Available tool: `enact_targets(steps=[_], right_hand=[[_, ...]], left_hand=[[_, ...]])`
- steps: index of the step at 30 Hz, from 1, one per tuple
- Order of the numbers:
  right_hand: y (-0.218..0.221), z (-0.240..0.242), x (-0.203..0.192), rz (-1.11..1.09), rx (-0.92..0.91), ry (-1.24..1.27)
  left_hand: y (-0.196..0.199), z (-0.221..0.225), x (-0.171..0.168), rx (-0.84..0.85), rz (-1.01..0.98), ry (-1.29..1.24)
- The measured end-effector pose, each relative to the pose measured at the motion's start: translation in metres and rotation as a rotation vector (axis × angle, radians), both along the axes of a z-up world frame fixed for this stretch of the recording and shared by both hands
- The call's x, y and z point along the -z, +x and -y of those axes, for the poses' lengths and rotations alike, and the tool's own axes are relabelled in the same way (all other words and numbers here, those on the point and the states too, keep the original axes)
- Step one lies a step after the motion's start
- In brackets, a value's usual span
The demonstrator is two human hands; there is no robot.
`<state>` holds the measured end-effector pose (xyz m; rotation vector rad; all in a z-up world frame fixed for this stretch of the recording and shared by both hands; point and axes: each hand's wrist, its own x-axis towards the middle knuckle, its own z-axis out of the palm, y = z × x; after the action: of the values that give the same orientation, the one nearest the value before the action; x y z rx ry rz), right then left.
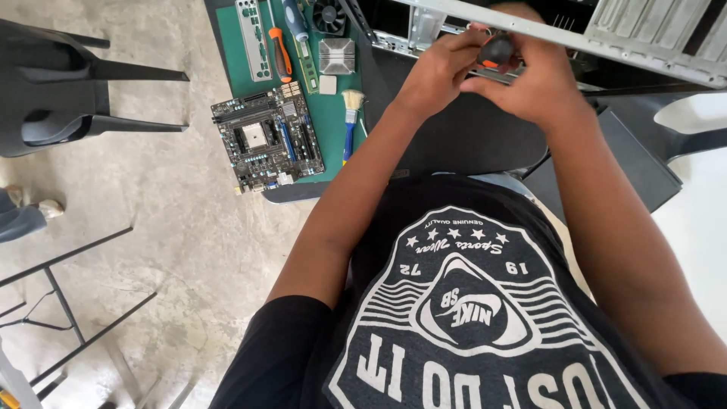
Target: Reassembling a computer case by attaching the front panel and using a screwdriver to secure components.
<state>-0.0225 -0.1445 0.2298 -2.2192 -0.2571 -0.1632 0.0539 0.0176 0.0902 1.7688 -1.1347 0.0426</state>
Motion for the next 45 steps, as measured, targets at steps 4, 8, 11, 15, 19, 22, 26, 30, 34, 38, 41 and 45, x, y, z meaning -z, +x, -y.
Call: enact_targets(steps=[4, 8, 11, 15, 19, 22, 26, 30, 34, 38, 41, 45], right_hand=[[-0.011, 0.006, 0.010, -0.159, 0.006, 0.186], [-0.003, 0.002, 0.048, -0.195, 0.193, 0.137], [0.007, -0.010, 0.057, 0.059, 0.183, 0.111], [0.012, -0.014, 0.049, 0.074, 0.200, 0.190], [0.001, 0.003, 0.034, -0.043, 0.044, -0.002], [-0.002, -0.011, -0.007, -0.019, -0.117, 0.196], [-0.004, -0.007, 0.039, 0.024, 0.049, 0.246], [0.000, -0.015, 0.050, 0.003, 0.264, 0.310], [0.009, -0.024, 0.045, 0.040, 0.392, 0.182], [0.006, -0.021, 0.027, -0.022, 0.331, 0.220], [-0.001, -0.012, 0.010, -0.035, 0.070, 0.176], [-0.005, -0.011, 0.012, -0.033, -0.042, 0.298]], left_hand=[[-0.004, -0.003, -0.021, 0.023, 0.039, 0.091], [-0.002, -0.010, -0.028, 0.049, -0.139, 0.056], [0.002, -0.008, -0.024, 0.024, -0.232, -0.028], [0.003, -0.003, -0.021, -0.038, -0.184, 0.011], [-0.002, -0.005, 0.000, -0.019, -0.059, 0.067], [-0.002, -0.005, -0.011, -0.023, -0.074, 0.134], [-0.004, -0.007, -0.035, 0.030, -0.135, 0.091], [-0.004, -0.008, -0.047, -0.035, -0.303, 0.035], [-0.005, -0.001, -0.019, -0.097, -0.204, -0.015], [-0.007, -0.001, -0.027, -0.107, -0.154, -0.037], [-0.005, -0.003, -0.027, -0.066, -0.126, -0.049], [-0.007, -0.004, -0.011, -0.096, -0.138, 0.053]])
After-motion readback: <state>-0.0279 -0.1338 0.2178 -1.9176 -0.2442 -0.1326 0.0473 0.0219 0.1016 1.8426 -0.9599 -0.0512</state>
